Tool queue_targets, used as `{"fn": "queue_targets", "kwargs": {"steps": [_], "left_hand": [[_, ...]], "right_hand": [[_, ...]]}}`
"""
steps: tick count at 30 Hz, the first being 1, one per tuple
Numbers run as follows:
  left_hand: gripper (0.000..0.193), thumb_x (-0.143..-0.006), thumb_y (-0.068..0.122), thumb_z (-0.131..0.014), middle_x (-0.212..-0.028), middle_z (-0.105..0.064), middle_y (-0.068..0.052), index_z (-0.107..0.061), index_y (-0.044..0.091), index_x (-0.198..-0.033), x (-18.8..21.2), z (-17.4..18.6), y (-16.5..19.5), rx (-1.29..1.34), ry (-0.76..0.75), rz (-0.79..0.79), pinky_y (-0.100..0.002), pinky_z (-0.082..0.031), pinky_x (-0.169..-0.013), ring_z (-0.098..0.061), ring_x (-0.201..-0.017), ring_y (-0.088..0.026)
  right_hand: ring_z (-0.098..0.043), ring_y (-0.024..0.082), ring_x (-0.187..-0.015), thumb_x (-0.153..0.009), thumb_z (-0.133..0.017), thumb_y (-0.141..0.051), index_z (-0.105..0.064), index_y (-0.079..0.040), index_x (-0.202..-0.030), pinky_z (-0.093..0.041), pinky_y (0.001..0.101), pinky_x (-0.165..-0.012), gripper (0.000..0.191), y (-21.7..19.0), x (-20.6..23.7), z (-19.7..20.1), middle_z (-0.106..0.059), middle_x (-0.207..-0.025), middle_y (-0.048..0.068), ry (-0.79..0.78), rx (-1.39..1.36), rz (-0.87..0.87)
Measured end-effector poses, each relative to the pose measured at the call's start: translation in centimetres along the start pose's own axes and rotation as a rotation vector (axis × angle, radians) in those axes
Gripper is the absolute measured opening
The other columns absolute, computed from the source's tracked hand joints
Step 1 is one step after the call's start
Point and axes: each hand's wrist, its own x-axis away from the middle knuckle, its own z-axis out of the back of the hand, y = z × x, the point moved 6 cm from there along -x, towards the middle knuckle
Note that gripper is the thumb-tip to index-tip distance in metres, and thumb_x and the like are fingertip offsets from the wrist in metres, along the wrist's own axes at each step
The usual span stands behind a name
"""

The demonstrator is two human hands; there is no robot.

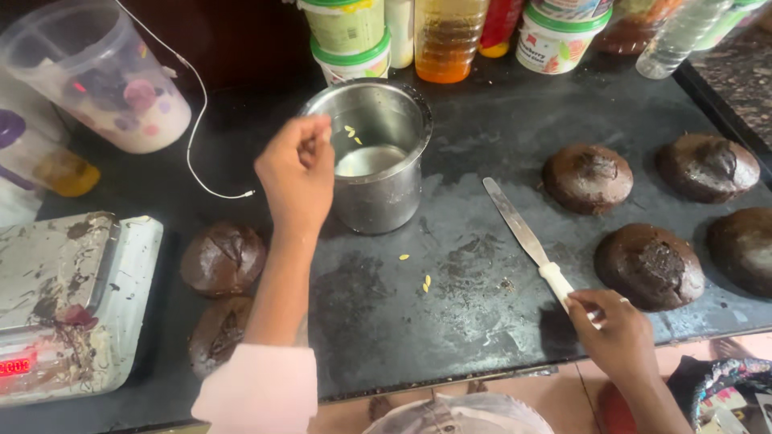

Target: The person retrieves a metal pot from a water dispenser and fills it with water. They then return to a counter and use a knife to cut small yellow seeds, placing the cut pieces into the pot.

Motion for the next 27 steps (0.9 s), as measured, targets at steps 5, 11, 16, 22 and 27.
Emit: {"fn": "queue_targets", "kwargs": {"steps": [5, 11, 16, 22, 27], "left_hand": [[0.019, -0.093, 0.009, -0.08, -0.092, -0.075, -0.006, -0.072, 0.002, -0.109, -0.2, -0.7, 3.5, -0.061, 0.056, -0.144, -0.027, -0.051, -0.068, -0.069, -0.078, -0.013], [0.017, -0.085, 0.025, -0.082, -0.083, -0.072, -0.007, -0.074, 0.01, -0.089, 11.5, -7.2, 3.3, -0.138, -0.554, 0.021, -0.035, -0.056, -0.067, -0.071, -0.075, -0.024], [0.028, -0.077, 0.028, -0.085, -0.087, -0.072, -0.008, -0.071, 0.009, -0.091, 17.9, -10.0, -3.5, -0.274, -0.674, 0.33, -0.04, -0.057, -0.068, -0.071, -0.076, -0.026], [0.017, -0.08, 0.011, -0.079, -0.084, -0.075, -0.01, -0.07, 0.008, -0.094, 20.2, -11.8, -6.8, -0.283, -0.655, 0.217, -0.044, -0.054, -0.074, -0.07, -0.086, -0.032], [0.026, -0.082, 0.005, -0.075, -0.088, -0.071, -0.011, -0.069, 0.008, -0.107, 19.7, -11.1, -5.4, -0.135, -0.618, 0.263, -0.039, -0.055, -0.068, -0.07, -0.078, -0.028]], "right_hand": [[-0.069, 0.033, -0.081, -0.081, -0.078, -0.023, -0.073, -0.009, -0.105, -0.055, 0.0448, -0.072, 0.028, -0.2, 0.2, -0.3, -0.072, -0.092, 0.014, -0.042, 0.187, -0.032], [-0.067, 0.04, -0.094, -0.078, -0.077, -0.019, -0.063, -0.008, -0.115, -0.053, 0.0496, -0.084, 0.041, -1.3, -0.4, -0.1, -0.069, -0.1, 0.018, -0.03, 0.303, 0.058], [-0.066, 0.042, -0.094, -0.073, -0.073, -0.017, -0.057, -0.008, -0.12, -0.052, 0.0501, -0.086, 0.05, -0.9, -0.7, -0.7, -0.068, -0.102, 0.021, -0.093, 0.33, 0.042], [-0.066, 0.045, -0.092, -0.067, -0.07, -0.014, -0.054, -0.006, -0.129, -0.053, 0.0523, -0.086, 0.065, 1.0, -1.5, -2.8, -0.067, -0.1, 0.026, -0.108, 0.33, -0.06], [-0.069, 0.042, -0.087, -0.074, -0.072, -0.015, -0.064, -0.008, -0.111, -0.055, 0.0495, -0.08, 0.039, 2.1, -1.2, -3.4, -0.069, -0.093, 0.023, -0.076, 0.185, -0.101]]}}
